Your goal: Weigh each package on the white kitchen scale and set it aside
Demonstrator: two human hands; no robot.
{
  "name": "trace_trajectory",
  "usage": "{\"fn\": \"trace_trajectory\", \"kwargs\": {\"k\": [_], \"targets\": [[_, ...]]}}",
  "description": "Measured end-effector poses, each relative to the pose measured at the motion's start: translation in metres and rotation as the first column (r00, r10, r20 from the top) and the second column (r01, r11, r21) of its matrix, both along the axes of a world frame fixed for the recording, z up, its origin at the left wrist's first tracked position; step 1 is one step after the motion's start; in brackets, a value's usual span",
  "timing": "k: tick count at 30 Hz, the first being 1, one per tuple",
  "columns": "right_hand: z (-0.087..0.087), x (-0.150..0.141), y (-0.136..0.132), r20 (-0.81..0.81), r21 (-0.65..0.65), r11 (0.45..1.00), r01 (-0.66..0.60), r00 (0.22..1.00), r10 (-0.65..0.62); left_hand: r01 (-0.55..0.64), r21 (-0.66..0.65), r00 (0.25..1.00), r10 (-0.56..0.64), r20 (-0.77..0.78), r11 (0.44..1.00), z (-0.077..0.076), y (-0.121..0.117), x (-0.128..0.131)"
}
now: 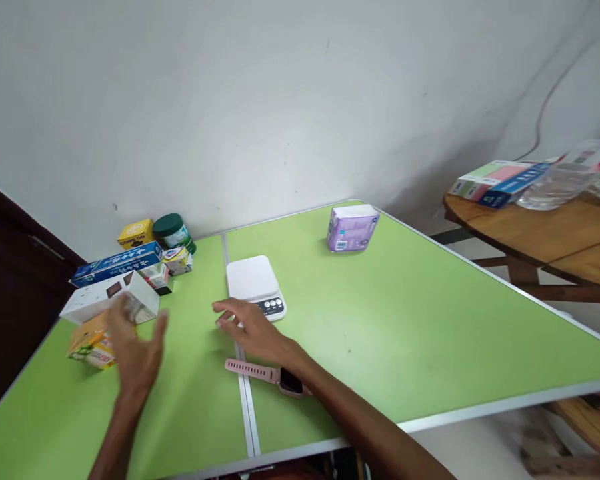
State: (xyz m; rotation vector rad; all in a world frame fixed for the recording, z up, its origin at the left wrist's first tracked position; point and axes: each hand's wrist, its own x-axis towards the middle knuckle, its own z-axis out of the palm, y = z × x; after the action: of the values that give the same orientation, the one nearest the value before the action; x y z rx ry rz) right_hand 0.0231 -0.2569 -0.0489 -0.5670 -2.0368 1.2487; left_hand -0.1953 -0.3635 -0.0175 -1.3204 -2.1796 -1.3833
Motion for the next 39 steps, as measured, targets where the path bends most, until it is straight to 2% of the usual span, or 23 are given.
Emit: {"fn": "trace_trajectory", "kwargs": {"k": [1,2,4,5,6,8,9,10,11,12,14,17,20,22,23,25,27,30,33,36,39], "targets": [[0.001,0.017,0.008,-0.039,-0.008,0.998,0.061,0.997,-0.062,0.167,-0.032,0.983,-0.164,0.081,0.985,0.0,0.02,0.028],[0.0,0.035,0.018,-0.081,-0.013,0.99,0.137,0.987,-0.138,0.323,-0.047,0.935,-0.311,0.168,0.945,-0.001,0.041,0.056],[-0.006,0.077,0.043,-0.165,-0.018,0.937,0.349,0.923,-0.347,0.575,-0.053,0.79,-0.536,0.298,0.817,-0.007,0.086,0.107],[-0.012,0.1,0.057,-0.199,-0.019,0.874,0.485,0.855,-0.479,0.675,-0.062,0.702,-0.614,0.362,0.735,-0.011,0.108,0.131],[-0.019,0.124,0.072,-0.219,-0.029,0.779,0.626,0.756,-0.616,0.749,-0.071,0.619,-0.659,0.427,0.658,-0.016,0.129,0.152],[-0.038,0.169,0.104,-0.221,-0.055,0.527,0.848,0.505,-0.835,0.839,-0.113,0.502,-0.676,0.539,0.533,-0.025,0.171,0.192],[-0.049,0.188,0.12,-0.209,-0.054,0.42,0.906,0.401,-0.892,0.864,-0.135,0.467,-0.671,0.576,0.486,-0.03,0.191,0.209],[-0.06,0.205,0.135,-0.197,-0.044,0.349,0.936,0.334,-0.922,0.876,-0.152,0.449,-0.659,0.603,0.458,-0.034,0.21,0.225],[-0.07,0.218,0.149,-0.184,-0.027,0.312,0.95,0.302,-0.936,0.88,-0.163,0.443,-0.648,0.619,0.446,-0.037,0.23,0.239],[-0.079,0.227,0.163,-0.174,-0.009,0.303,0.953,0.297,-0.939,0.878,-0.167,0.446,-0.64,0.626,0.448,-0.04,0.248,0.252],[-0.094,0.235,0.186,-0.165,0.028,0.33,0.943,0.33,-0.929,0.862,-0.16,0.469,-0.636,0.613,0.481,-0.043,0.283,0.271],[-0.102,0.232,0.21,-0.171,0.077,0.388,0.918,0.396,-0.902,0.841,-0.142,0.501,-0.652,0.569,0.522,-0.041,0.323,0.286],[-0.099,0.227,0.218,-0.167,0.108,0.445,0.889,0.458,-0.873,0.869,-0.159,0.469,-0.677,0.566,0.469,-0.035,0.346,0.29],[-0.092,0.226,0.215,-0.16,0.096,0.485,0.869,0.494,-0.855,0.88,-0.185,0.46,-0.683,0.568,0.439,-0.03,0.349,0.289],[-0.088,0.224,0.211,-0.158,0.082,0.508,0.857,0.515,-0.843,0.877,-0.191,0.467,-0.686,0.558,0.441,-0.026,0.347,0.287],[-0.077,0.218,0.199,-0.174,0.064,0.565,0.822,0.567,-0.805,0.867,-0.173,0.482,-0.703,0.522,0.467,-0.017,0.335,0.276],[-0.065,0.205,0.181,-0.213,0.085,0.624,0.777,0.626,-0.75,0.868,-0.134,0.479,-0.732,0.485,0.479,-0.005,0.314,0.254],[-0.048,0.17,0.149,-0.264,0.167,0.702,0.693,0.717,-0.645,0.854,-0.108,0.502,-0.753,0.427,0.508,0.014,0.266,0.203],[-0.037,0.125,0.117,-0.253,0.246,0.787,0.566,0.821,-0.511,0.792,-0.11,0.59,-0.705,0.394,0.601,0.024,0.209,0.145],[-0.037,0.085,0.093,-0.205,0.321,0.83,0.455,0.889,-0.409,0.715,-0.11,0.663,-0.62,0.421,0.69,0.017,0.161,0.097],[-0.042,0.059,0.079,-0.161,0.376,0.835,0.401,0.916,-0.368,0.674,-0.085,0.68,-0.571,0.46,0.734,-0.001,0.137,0.069]]}}
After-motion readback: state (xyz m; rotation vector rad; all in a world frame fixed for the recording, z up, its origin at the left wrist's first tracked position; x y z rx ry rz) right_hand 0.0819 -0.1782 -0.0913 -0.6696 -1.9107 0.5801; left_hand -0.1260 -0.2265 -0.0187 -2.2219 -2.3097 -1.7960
